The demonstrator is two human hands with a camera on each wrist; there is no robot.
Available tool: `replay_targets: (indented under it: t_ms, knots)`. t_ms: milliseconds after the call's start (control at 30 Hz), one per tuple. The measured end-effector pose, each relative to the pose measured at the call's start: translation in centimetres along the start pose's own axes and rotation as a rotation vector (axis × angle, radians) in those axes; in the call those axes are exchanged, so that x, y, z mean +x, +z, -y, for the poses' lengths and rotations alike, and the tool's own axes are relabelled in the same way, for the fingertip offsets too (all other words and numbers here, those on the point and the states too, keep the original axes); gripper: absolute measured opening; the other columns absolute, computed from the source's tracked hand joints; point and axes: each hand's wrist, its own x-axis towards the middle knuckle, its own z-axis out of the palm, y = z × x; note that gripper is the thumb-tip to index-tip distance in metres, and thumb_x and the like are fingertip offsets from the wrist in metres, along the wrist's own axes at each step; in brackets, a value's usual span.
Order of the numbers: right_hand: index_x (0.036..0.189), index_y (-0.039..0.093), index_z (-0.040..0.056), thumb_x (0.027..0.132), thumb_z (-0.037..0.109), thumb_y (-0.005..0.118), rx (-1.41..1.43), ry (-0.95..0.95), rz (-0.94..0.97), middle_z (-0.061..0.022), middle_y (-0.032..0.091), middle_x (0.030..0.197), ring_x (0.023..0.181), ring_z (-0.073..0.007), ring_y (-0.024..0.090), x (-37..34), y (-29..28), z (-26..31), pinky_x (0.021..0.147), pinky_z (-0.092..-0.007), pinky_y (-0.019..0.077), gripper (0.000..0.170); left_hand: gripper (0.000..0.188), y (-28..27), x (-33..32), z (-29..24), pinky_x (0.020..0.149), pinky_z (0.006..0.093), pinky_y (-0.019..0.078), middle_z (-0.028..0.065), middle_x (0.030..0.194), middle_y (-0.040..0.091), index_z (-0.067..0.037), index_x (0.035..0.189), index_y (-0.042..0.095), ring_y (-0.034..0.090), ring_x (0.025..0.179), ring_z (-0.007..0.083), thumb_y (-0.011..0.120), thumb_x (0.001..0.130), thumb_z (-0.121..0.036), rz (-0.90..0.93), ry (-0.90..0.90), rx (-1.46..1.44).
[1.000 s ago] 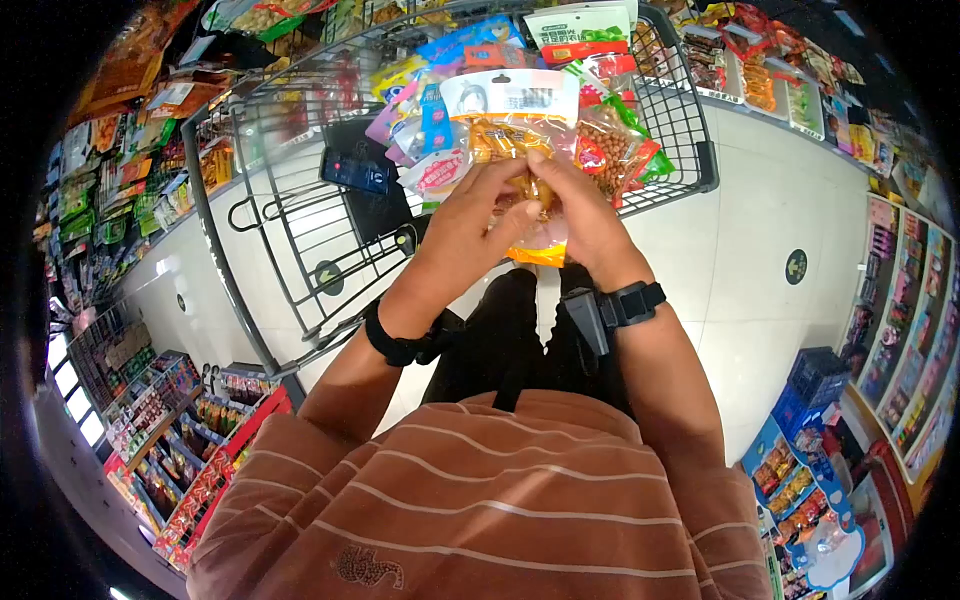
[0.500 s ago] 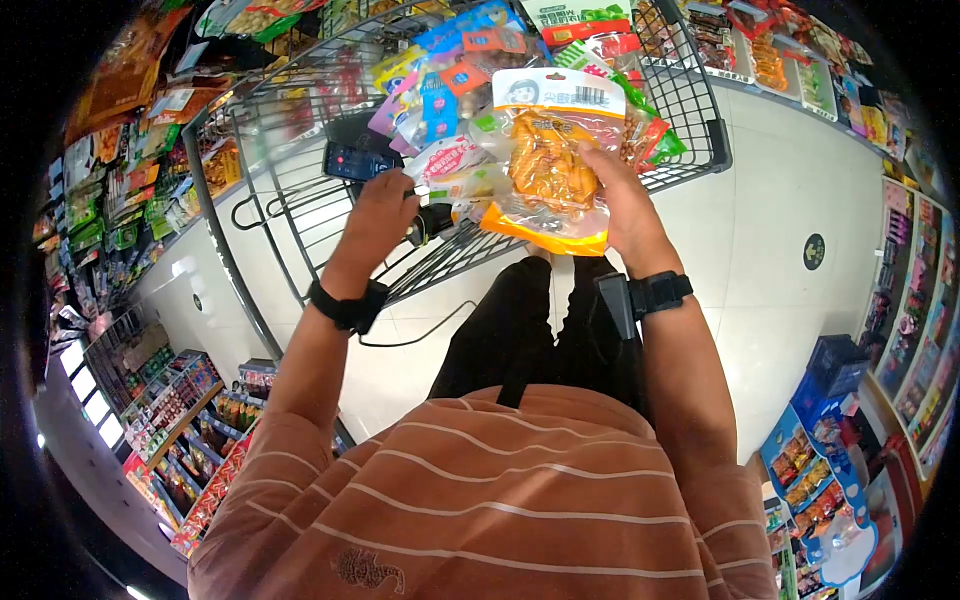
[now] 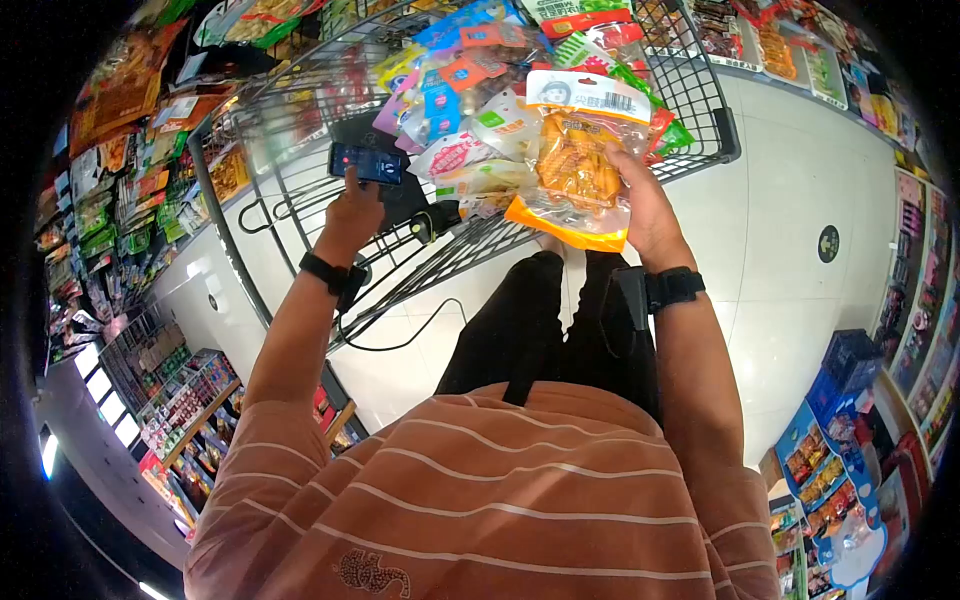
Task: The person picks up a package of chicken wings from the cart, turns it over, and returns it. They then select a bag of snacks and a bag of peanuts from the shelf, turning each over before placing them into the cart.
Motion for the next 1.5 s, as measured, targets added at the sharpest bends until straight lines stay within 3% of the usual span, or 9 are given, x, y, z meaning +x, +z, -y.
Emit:
replay_targets:
  t_ms: [333, 533, 633, 833, 867, 1000, 1133, 1367, 1500]
  knots:
    - [0.14, 0.043, 0.0022, 0.098, 0.023, 0.06, 0.034, 0.021, 0.063, -0.0138, 0.056, 0.134, 0.121, -0.025, 0.057, 1.4, -1.9, -0.5, 0.104, -0.039, 0.048, 0.05, 0.039, 1.5, 1.7, 1.4, 0.069, 0.0465, 0.0601, 0.0404, 0.145, 0.032, -0.006, 0.119, 0.06, 0.071, 0.087, 0.0413, 0.056, 0.084, -0.021, 0.192, -0.072, -0.037]
    - [0.14, 0.045, 0.0026, 0.097, 0.023, 0.06, 0.03, 0.019, 0.052, -0.013, 0.056, 0.132, 0.121, -0.0245, 0.056, 1.5, -2.0, -0.6, 0.104, -0.0387, 0.0477, 0.05, 0.033, 1.3, 1.9, 1.3, 0.074, 0.049, 0.0585, 0.0315, 0.146, 0.034, -0.005, 0.116, 0.06, 0.07, 0.086, 0.0417, 0.052, 0.089, -0.022, 0.202, -0.16, -0.078]
    - [0.138, 0.048, 0.0034, 0.094, 0.025, 0.063, 0.031, 0.019, 0.035, -0.0108, 0.057, 0.129, 0.119, -0.0224, 0.054, 1.7, -2.2, -0.7, 0.101, -0.0375, 0.0483, 0.051, 0.03, -0.1, 1.1, 0.7, 0.075, 0.0495, 0.0572, 0.0285, 0.136, 0.047, -0.005, 0.11, 0.061, 0.069, 0.087, 0.0419, 0.054, 0.091, -0.027, 0.086, -0.121, -0.146]
    - [0.135, 0.05, 0.0032, 0.094, 0.025, 0.064, 0.104, 0.051, 0.03, -0.012, 0.058, 0.127, 0.117, -0.0236, 0.057, 0.8, -1.3, -0.6, 0.099, -0.0393, 0.0509, 0.049, 0.021, -8.4, -0.2, -4.1, 0.079, 0.0465, 0.0517, 0.0198, 0.096, 0.064, -0.003, 0.096, 0.06, 0.065, 0.09, 0.0396, 0.058, 0.091, -0.023, -0.034, 0.036, -0.746]
    - [0.135, 0.05, 0.0031, 0.094, 0.024, 0.064, 0.111, 0.043, 0.055, -0.0122, 0.059, 0.126, 0.116, -0.0239, 0.058, 0.4, -0.9, -0.5, 0.098, -0.0394, 0.0514, 0.048, 0.027, -9.6, -0.4, -4.8, 0.077, 0.0367, 0.0509, 0.0163, 0.096, 0.068, -0.005, 0.105, 0.063, 0.067, 0.088, 0.0304, 0.058, 0.095, -0.029, 0.014, 0.001, -0.799]
    - [0.131, 0.051, 0.0001, 0.096, 0.019, 0.062, 0.161, 0.055, 0.148, -0.0138, 0.061, 0.124, 0.111, -0.0239, 0.063, -0.6, 0.5, 0.3, 0.097, -0.0387, 0.0531, 0.042, 0.036, -13.0, -0.5, -7.9, 0.078, 0.0306, 0.0501, 0.0093, 0.101, 0.067, -0.001, 0.114, 0.06, 0.065, 0.093, 0.0171, 0.055, 0.099, -0.034, 0.138, -0.114, -1.203]
    - [0.13, 0.051, -0.0017, 0.096, 0.02, 0.062, 0.089, 0.067, 0.192, -0.0131, 0.061, 0.124, 0.112, -0.0225, 0.063, -1.5, 1.9, 1.3, 0.098, -0.0374, 0.0523, 0.042, 0.051, -15.9, -1.0, -10.5, 0.087, 0.0319, 0.0507, 0.0133, 0.119, 0.064, 0.001, 0.13, 0.052, 0.064, 0.103, 0.0218, 0.051, 0.101, -0.041, 0.238, -0.129, -1.607]
    - [0.133, 0.051, -0.0034, 0.097, 0.025, 0.063, -0.023, 0.045, 0.243, -0.013, 0.062, 0.127, 0.114, -0.0211, 0.062, -2.9, 3.5, 1.7, 0.099, -0.0344, 0.0504, 0.048, 0.052, -15.2, -1.0, -14.2, 0.09, 0.0318, 0.0504, 0.0095, 0.114, 0.064, 0.001, 0.131, 0.053, 0.063, 0.102, 0.0177, 0.055, 0.1, -0.042, 0.264, -0.175, -1.882]
    - [0.132, 0.053, -0.0041, 0.097, 0.025, 0.063, -0.043, 0.049, 0.26, -0.0125, 0.062, 0.126, 0.113, -0.0201, 0.062, -2.9, 3.7, 1.6, 0.1, -0.034, 0.0497, 0.047, 0.038, -13.7, -0.6, -15.4, 0.086, 0.0257, 0.0504, 0.004, 0.109, 0.064, -0.001, 0.125, 0.058, 0.063, 0.095, 0.0119, 0.06, 0.1, -0.03, 0.286, -0.199, -2.102]
